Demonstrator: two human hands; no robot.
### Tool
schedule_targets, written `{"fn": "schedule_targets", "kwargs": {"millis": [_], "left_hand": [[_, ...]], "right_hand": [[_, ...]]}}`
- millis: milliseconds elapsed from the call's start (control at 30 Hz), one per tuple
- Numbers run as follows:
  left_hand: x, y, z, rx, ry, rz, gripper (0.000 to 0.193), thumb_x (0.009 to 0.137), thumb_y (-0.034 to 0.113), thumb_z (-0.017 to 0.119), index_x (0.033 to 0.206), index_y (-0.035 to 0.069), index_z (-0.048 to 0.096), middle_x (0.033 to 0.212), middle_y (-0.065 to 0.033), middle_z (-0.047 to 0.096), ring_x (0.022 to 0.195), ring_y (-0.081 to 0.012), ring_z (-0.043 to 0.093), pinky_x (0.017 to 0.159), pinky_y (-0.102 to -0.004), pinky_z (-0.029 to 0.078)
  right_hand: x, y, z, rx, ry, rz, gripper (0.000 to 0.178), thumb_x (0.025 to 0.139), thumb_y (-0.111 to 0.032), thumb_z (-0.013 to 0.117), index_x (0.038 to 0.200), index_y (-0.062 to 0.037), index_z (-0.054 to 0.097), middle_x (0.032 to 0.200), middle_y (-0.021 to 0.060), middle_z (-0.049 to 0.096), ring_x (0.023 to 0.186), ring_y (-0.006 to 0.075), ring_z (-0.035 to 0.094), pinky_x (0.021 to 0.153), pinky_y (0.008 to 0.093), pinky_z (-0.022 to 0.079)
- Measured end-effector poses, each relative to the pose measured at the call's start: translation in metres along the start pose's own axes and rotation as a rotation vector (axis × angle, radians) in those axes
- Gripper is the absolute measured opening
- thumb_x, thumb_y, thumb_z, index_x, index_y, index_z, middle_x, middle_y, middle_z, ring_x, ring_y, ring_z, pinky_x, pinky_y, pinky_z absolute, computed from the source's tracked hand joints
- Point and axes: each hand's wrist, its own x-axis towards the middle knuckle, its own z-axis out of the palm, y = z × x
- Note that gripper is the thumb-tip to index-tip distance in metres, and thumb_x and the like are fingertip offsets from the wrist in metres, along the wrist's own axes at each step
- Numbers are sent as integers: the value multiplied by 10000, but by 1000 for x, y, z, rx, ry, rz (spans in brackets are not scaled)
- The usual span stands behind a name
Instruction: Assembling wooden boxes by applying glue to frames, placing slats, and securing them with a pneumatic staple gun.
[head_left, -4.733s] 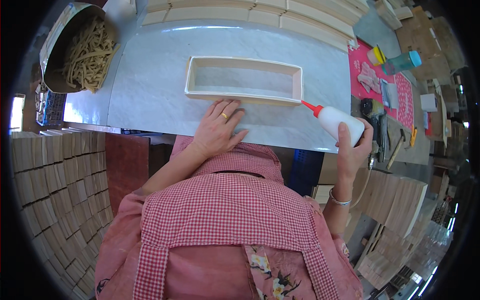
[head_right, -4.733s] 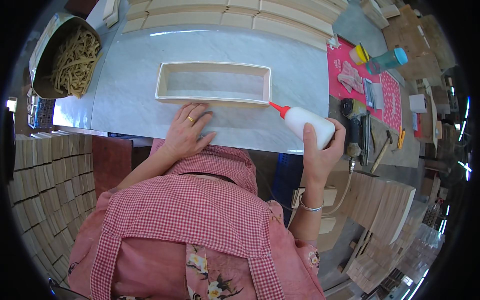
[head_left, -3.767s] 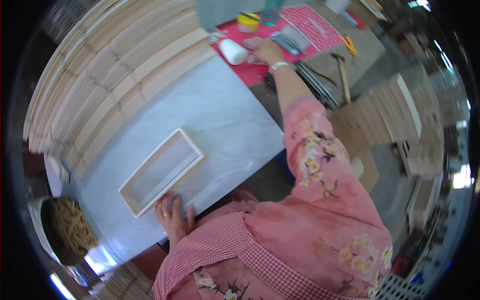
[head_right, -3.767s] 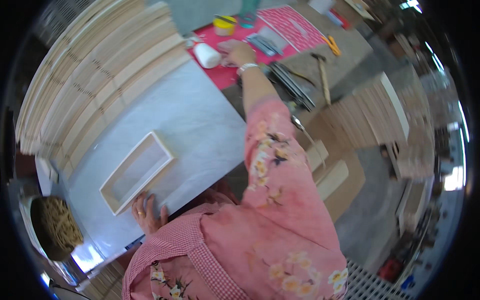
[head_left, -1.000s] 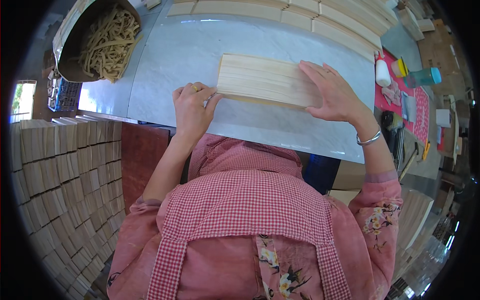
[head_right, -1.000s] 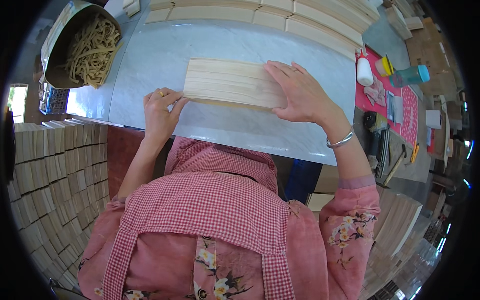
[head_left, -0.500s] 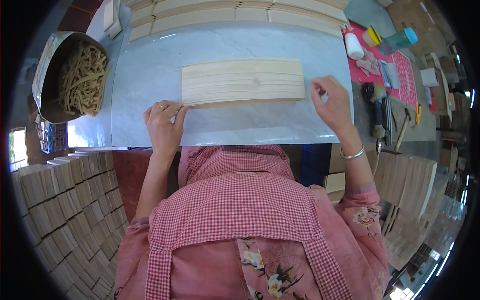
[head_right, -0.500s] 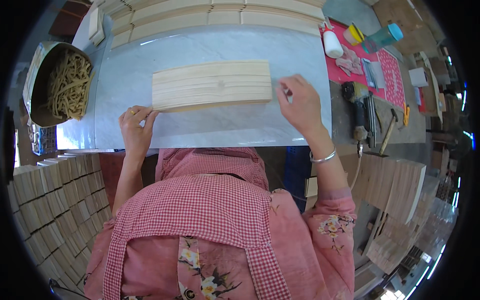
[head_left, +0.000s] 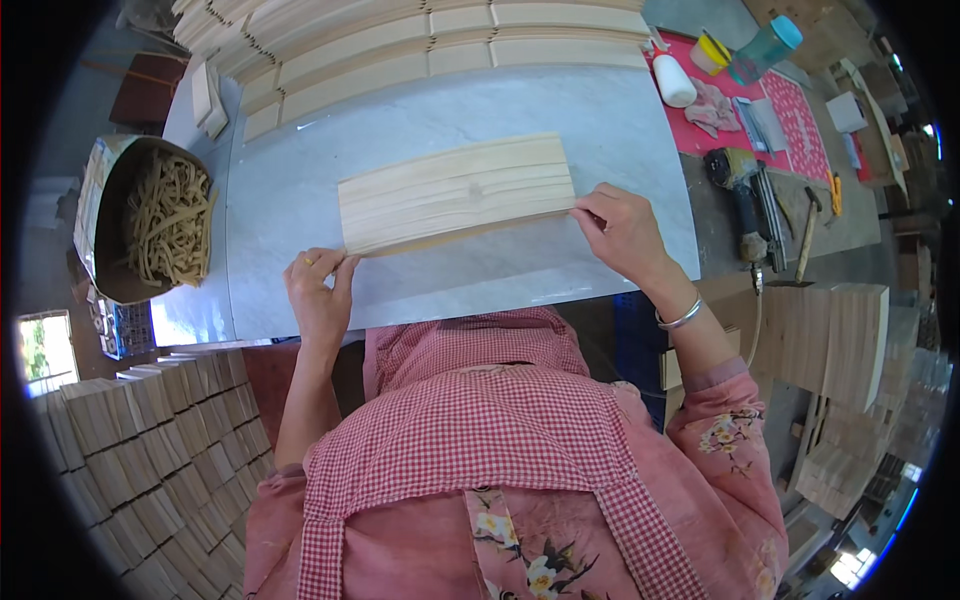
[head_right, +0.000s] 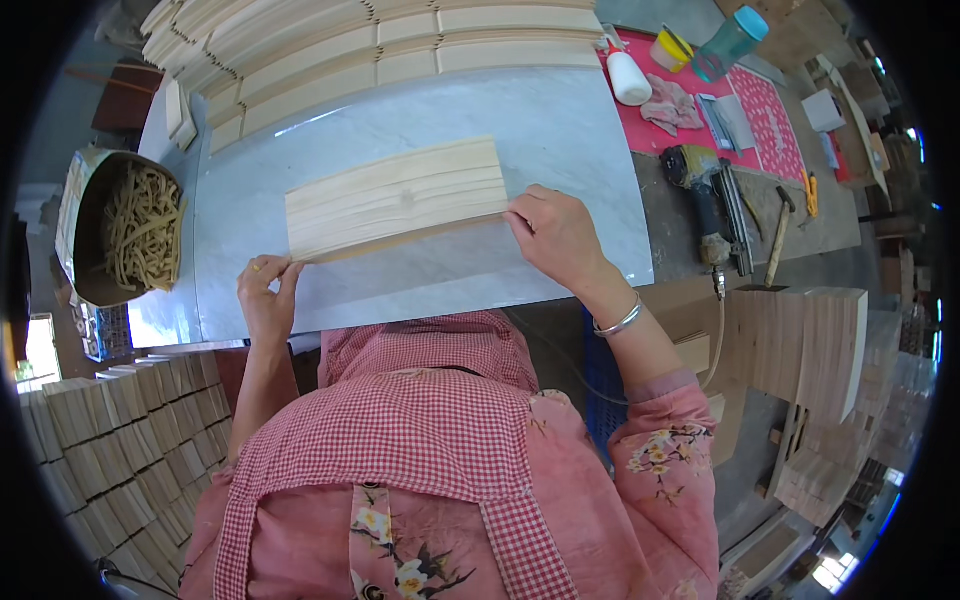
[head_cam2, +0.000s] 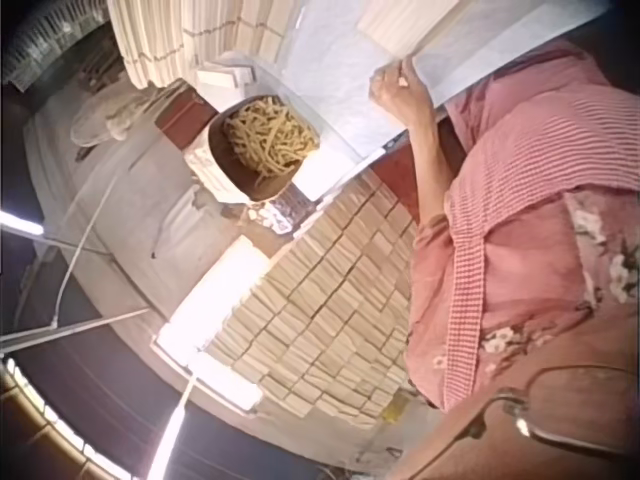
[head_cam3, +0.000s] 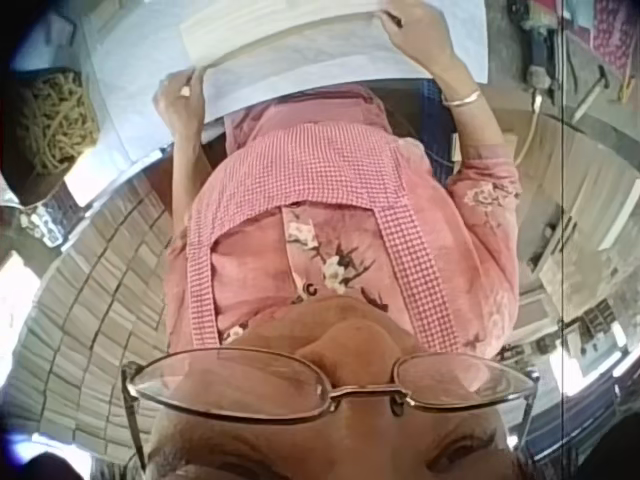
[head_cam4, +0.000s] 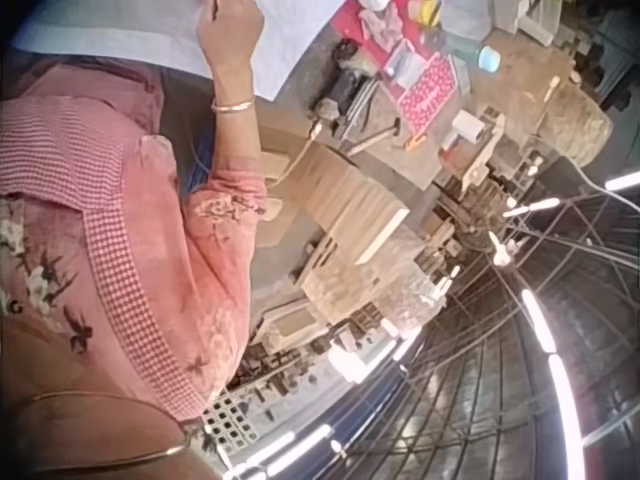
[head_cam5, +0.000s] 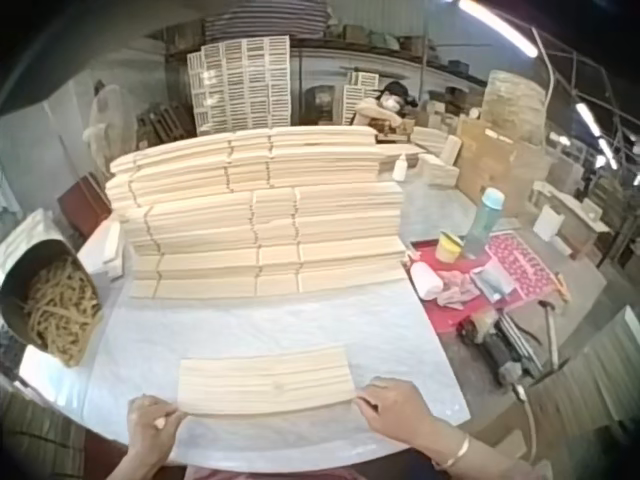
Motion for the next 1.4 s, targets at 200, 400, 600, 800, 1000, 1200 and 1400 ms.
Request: {"fn": "schedule_targets", "kwargs": {"millis": [200,400,600,800,1000,1200,1400], "left_hand": [[13,26,-25,190,-193,-102,181,811,127,793,954,21,757,890,-46,704,812,-205,615,891,-332,425],[46,86,-17,241,-256,239,306,799,270,812,981,59,683,1212,-100,655,1081,-281,606,1010,-393,403],[95,143,67,-14,-368,671,474,711,389,860,942,66,601,1487,-181,488,1303,-359,488,1137,-507,311],[108,149,100,-37,-441,646,503,642,329,907,896,82,549,1438,-192,511,1282,-365,486,1105,-482,335],[107,142,111,-122,-429,587,498,613,344,886,860,75,547,1387,-206,538,1245,-373,504,1080,-480,352],[105,144,113,-177,-410,574,505,588,281,898,844,85,509,1403,-205,528,1241,-365,501,1071,-467,355],[104,142,114,-160,-363,592,478,608,327,871,839,87,529,1351,-175,561,1196,-339,524,1054,-442,369]], "right_hand": [[-4,19,-14,77,-31,12,53,843,-59,696,893,-43,689,844,63,657,660,240,599,630,333,482],[-17,58,-67,76,353,309,133,890,-25,677,1016,6,708,890,62,680,706,145,568,649,265,474],[36,14,13,428,360,238,148,849,-76,707,973,3,721,841,100,651,669,207,588,631,323,499],[57,10,48,363,375,302,103,841,-82,715,908,-3,714,831,103,630,661,229,593,630,340,505],[58,3,54,331,374,338,68,842,-79,706,866,-19,684,838,91,603,685,247,588,644,353,506],[56,1,55,289,379,340,60,846,-68,692,884,-30,663,859,87,596,727,256,586,670,360,503],[21,30,5,225,375,317,288,871,-109,683,1143,-15,657,1080,128,658,923,301,630,837,388,516]]}}
